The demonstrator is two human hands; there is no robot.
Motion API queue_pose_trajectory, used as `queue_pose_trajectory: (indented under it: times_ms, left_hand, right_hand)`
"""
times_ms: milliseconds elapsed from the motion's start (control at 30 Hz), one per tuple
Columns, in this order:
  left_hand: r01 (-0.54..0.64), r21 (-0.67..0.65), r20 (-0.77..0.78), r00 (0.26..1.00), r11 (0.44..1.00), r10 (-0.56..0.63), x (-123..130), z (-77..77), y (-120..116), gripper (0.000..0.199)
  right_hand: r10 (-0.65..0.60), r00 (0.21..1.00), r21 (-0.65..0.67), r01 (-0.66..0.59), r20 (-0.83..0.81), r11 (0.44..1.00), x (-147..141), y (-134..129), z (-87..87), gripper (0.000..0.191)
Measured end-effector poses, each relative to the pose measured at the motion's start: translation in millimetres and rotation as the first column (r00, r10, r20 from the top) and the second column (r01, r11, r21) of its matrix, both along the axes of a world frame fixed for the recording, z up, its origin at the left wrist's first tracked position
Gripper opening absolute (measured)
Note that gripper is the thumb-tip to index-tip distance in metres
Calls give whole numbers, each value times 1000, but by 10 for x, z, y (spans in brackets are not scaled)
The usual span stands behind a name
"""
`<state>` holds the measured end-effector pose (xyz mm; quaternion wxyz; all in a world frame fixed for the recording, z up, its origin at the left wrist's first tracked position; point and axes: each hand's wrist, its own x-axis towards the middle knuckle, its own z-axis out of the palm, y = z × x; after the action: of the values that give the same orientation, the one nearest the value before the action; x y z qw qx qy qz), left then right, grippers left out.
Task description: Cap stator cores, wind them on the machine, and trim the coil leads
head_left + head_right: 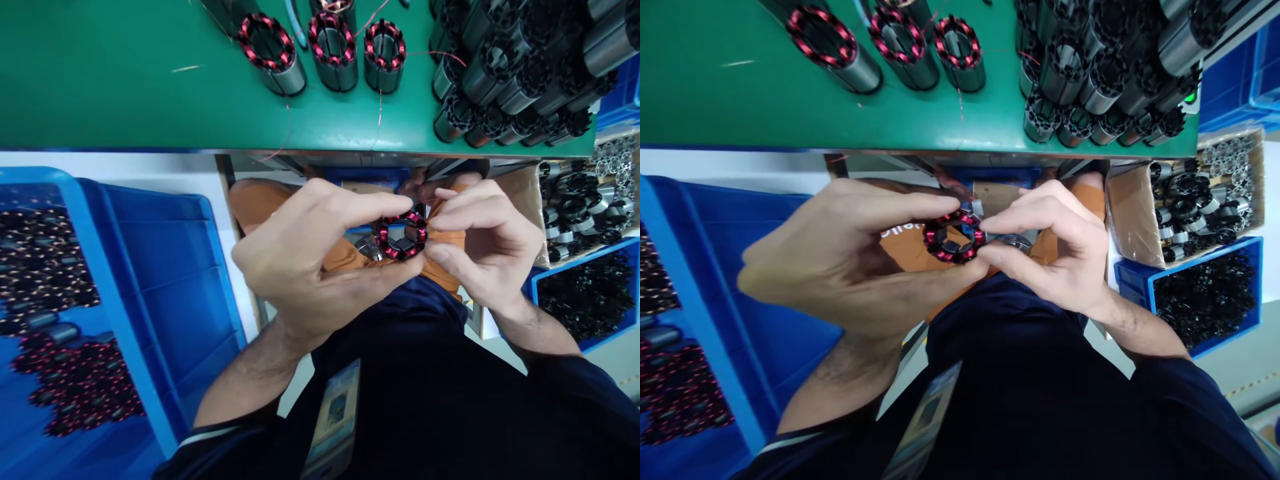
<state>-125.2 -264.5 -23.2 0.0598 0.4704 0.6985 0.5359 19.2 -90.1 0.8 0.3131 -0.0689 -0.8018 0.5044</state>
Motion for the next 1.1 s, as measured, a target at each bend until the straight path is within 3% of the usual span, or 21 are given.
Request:
queue_pose_trajectory:
  times_ms: [33, 100, 200, 400, 567, 667, 800, 900, 1000, 1100]
  left_hand:
    - [-63, 23, 2, 998, 998, 63, 57, 22, 15, 51]
    - [-156, 51, -19, 987, 986, 157, 151, 82, 52, 41]
    - [-174, 26, -142, 974, 984, 176, 197, 146, 109, 24]
    - [-214, 94, -220, 948, 972, 230, 140, 78, 145, 39]
    - [-161, 72, -141, 975, 984, 169, 184, 105, 140, 28]
    - [-115, 159, -107, 985, 980, 134, 203, 101, 196, 21]
    - [-142, 212, -222, 957, 967, 189, 146, 15, 267, 19]
    - [-128, 238, -356, 911, 963, 209, 75, -81, 268, 33]
    - [-102, 226, -445, 874, 969, 196, 46, -172, 250, 45]
    - [-128, 219, -475, 852, 967, 220, 74, -223, 250, 38]
  right_hand:
    - [-6, 1000, 15, 6, 12, 1000, 1, -5, 31, 3]
    - [-27, 998, 48, 25, 59, 999, 5, 4, 94, 11]
    - [-33, 990, 67, 24, 136, 997, 15, 30, 155, 14]
    - [-5, 995, 108, -5, 98, 994, 39, 20, 151, 8]
    - [-81, 976, -8, 84, 203, 996, 66, 30, 178, 10]
    - [-92, 965, -127, 126, 244, 984, 58, -31, 181, 19]
    - [-62, 958, -440, 185, 278, 879, 43, -247, 64, 30]
    - [16, 960, -619, 169, 281, 767, 52, -390, -70, 33]
    - [-4, 975, -688, 159, 220, 708, 61, -440, -159, 16]
    - [-18, 981, -687, 149, 195, 711, 61, -414, -179, 10]
